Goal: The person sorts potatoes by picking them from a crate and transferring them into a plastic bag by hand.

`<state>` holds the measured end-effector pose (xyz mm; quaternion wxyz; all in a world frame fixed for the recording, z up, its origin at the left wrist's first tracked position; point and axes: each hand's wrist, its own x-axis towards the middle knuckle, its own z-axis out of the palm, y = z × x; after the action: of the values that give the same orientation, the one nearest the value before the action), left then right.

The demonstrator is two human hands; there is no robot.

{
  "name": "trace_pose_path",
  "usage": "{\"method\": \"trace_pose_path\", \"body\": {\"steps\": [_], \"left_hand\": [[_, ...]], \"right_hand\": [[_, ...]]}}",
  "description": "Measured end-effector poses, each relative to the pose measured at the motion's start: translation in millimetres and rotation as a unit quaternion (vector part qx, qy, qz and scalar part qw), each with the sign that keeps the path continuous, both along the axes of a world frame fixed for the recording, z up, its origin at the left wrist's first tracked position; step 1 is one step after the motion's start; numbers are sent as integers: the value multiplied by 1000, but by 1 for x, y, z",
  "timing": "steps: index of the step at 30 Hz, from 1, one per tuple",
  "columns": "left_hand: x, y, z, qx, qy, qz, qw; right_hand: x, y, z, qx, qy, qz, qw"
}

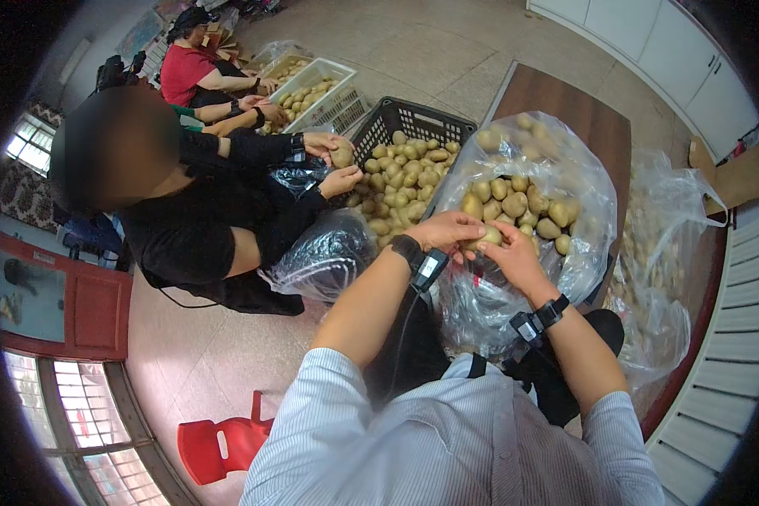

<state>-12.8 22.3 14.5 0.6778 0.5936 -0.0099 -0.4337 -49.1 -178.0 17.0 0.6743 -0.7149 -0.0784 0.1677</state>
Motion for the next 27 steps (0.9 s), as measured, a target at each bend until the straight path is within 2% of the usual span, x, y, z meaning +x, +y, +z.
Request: {"method": "trace_pose_path", "body": {"steps": [3, 6, 10, 12, 13, 14, 16, 18, 20, 24, 27], "left_hand": [[1, -5, 7, -2, 3, 4, 1000], [-2, -5, 14, 28, -21, 18, 999], [9, 10, -14, -42, 37, 104, 993], [7, 15, -10, -60, 43, 163, 984], [9, 20, -15, -43, 39, 176, 983], [10, 24, -13, -25, 34, 190, 981], [12, 30, -15, -64, 47, 212, 974], [15, 38, -21, -27, 32, 256, 966], [19, 44, -29, -34, 31, 279, 959], [27, 54, -46, -29, 37, 349, 936], [36, 71, -68, -40, 61, 361, 930]], "right_hand": [[-1, -2, 1, -24, -65, 15, 998], [-2, -6, -7, -70, -10, -12, 997], [-4, -21, -28, -56, -22, -61, 996], [-4, -38, -47, -149, -114, -91, 978], [-4, -47, -50, -210, -126, -101, 964], [-6, -55, -53, -214, -123, -109, 963], [-9, -66, -62, -302, -174, -137, 927], [-12, -76, -73, -309, -165, -137, 927], [-16, -80, -78, -411, -177, -117, 886], [-23, -80, -82, -462, -179, -94, 863], [-26, -75, -77, -484, -172, -89, 853]]}}
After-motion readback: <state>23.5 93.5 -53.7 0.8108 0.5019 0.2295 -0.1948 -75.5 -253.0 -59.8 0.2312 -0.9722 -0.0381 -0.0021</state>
